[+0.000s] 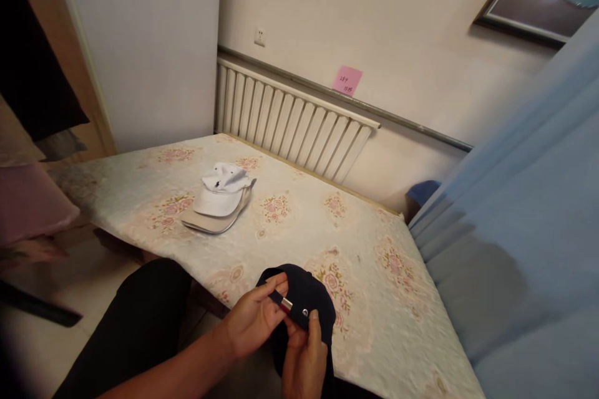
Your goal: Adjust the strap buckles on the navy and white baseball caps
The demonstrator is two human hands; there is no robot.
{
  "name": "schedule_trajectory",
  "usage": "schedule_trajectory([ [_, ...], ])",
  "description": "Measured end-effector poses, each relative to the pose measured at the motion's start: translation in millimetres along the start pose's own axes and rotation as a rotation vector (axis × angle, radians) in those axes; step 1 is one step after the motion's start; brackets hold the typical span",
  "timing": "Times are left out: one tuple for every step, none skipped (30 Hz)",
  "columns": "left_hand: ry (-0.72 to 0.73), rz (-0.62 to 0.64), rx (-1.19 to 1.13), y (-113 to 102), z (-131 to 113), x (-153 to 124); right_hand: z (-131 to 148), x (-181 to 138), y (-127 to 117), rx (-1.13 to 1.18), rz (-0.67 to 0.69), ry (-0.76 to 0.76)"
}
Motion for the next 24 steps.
schedule_trajectory([
  [-0.006, 0.018, -0.006, 1, -1, 0, 1, 0, 2, 0.046, 0.019, 0.010],
  [-0.010, 0.036, -0.011, 2, -2, 0, 2, -1, 4, 0.091, 0.038, 0.013],
  [-0.012, 0.051, -0.014, 4, -3, -1, 3, -1, 6, 0.133, 0.059, 0.011],
  [-0.012, 0.062, -0.015, 5, -4, -1, 4, -2, 8, 0.171, 0.082, 0.006],
  [-0.010, 0.067, -0.017, 6, -4, -1, 5, -3, 10, 0.207, 0.107, -0.006],
  [-0.008, 0.070, -0.018, 6, -5, -2, 5, -4, 11, 0.232, 0.133, -0.021],
  [-0.006, 0.071, -0.019, 7, -5, -2, 6, -5, 12, 0.246, 0.161, -0.037],
  [-0.004, 0.070, -0.019, 7, -4, -2, 5, -6, 13, 0.247, 0.189, -0.050],
  [-0.002, 0.064, -0.017, 7, -4, -2, 5, -7, 14, 0.235, 0.210, -0.060],
  [0.001, 0.054, -0.014, 7, -3, -2, 3, -9, 14, 0.210, 0.217, -0.063],
  [0.001, 0.045, -0.008, 6, -1, -2, 2, -10, 14, 0.170, 0.210, -0.057],
  [-0.002, 0.033, -0.003, 5, 1, -2, -1, -11, 13, 0.123, 0.182, -0.046],
  [-0.010, 0.024, 0.002, 4, 4, -2, -2, -11, 12, 0.078, 0.139, -0.035],
  [-0.021, 0.018, 0.005, 3, 7, -2, -4, -11, 10, 0.036, 0.086, -0.026],
  [-0.031, 0.012, 0.005, 2, 9, -2, -4, -11, 8, 0.000, 0.034, -0.023],
  [-0.039, 0.005, 0.003, 2, 11, -2, -5, -11, 7, -0.035, -0.010, -0.022],
  [-0.044, -0.001, -0.003, 1, 11, -2, -4, -11, 5, -0.070, -0.045, -0.019],
  [-0.048, -0.005, -0.012, 1, 11, -2, -4, -10, 4, -0.107, -0.072, -0.009],
  [-0.053, -0.006, -0.022, 1, 11, -2, -4, -9, 3, -0.148, -0.092, 0.009],
  [-0.060, -0.008, -0.034, 2, 9, -2, -3, -9, 1, -0.183, -0.110, 0.029],
  [-0.070, -0.007, -0.046, 3, 8, -3, -3, -8, 0, -0.207, -0.121, 0.049],
  [-0.081, -0.005, -0.059, 4, 7, -3, -3, -8, -1, -0.216, -0.126, 0.063],
  [-0.090, -0.008, -0.071, 5, 5, -3, -2, -7, -2, -0.212, -0.124, 0.069],
  [-0.096, -0.010, -0.083, 5, 4, -4, -2, -7, -2, -0.197, -0.113, 0.070],
])
Point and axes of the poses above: each hand's wrist, its own x-axis towards the middle knuckle, its own y-axis out of the palm, z = x × y, the point moved 4 cm from there along x, towards the middle knuckle, and after that the axes turned 4 degrees about y, right-handed, at the moved point
